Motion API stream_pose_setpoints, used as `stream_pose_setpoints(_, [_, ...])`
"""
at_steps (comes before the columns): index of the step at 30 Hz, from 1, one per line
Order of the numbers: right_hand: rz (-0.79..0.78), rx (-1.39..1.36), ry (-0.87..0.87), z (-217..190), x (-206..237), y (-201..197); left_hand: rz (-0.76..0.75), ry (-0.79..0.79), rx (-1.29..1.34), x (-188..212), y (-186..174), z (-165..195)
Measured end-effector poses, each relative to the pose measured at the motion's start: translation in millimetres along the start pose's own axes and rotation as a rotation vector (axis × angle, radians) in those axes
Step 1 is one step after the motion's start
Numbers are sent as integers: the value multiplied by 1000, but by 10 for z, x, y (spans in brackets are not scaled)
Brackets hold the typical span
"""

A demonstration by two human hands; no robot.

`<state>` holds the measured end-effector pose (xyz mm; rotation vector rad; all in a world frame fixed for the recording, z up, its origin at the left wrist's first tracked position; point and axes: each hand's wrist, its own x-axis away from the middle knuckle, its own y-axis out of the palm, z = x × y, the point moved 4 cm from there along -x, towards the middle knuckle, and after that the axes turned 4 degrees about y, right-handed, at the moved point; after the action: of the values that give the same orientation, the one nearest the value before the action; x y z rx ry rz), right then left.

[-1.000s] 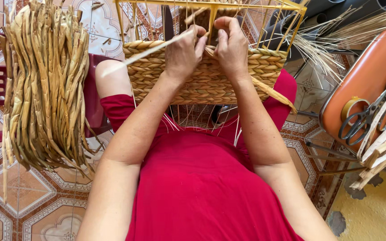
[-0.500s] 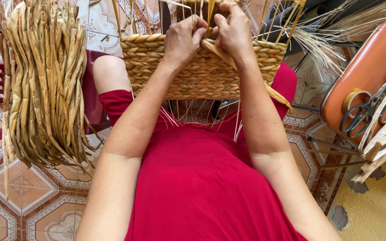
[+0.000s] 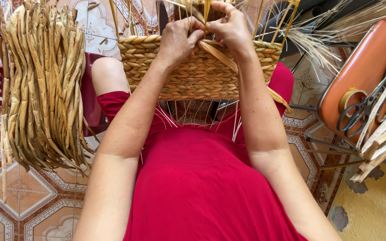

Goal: The person weaves a basket by hand, interlacing dried palm fronds through a vertical frame. They repeatedly pull strands through the weave and tighten the structure while seated on the floor.

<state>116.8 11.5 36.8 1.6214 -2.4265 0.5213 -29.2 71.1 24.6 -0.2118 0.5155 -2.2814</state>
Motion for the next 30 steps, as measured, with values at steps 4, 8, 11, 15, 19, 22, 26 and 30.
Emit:
stream_pose_setpoints(4, [-6, -278, -62, 203, 94, -84, -161, -89, 213, -14, -72, -89])
stream_pose_setpoints(8, [-90, -488, -142, 412, 203, -126, -186, -165, 280, -67, -95, -113])
stream_pose_setpoints(11, [-89, -595, -114, 533, 297, -213, -158, -260, 182, -122, -36, -128])
stream_pose_setpoints(15, [-20, -580, -93, 728, 523, -351, -182, -256, -70, -174, 90, -146])
stream_pose_setpoints(19, [14, -767, -76, 937, 704, -469, -142, -119, 2, -99, 111, -212])
stream_pose_setpoints(22, [112, -861, -108, 1005, 849, -786, 80, 4, 225, 113, -12, -298])
stream_pose_setpoints(26, [369, -850, -93, 1054, 1051, -1299, 374, 221, 134, 428, -143, -325])
stream_pose_setpoints(30, [378, 188, -138, 1001, 1161, -1065, 83, 576, -163, 398, 111, -118])
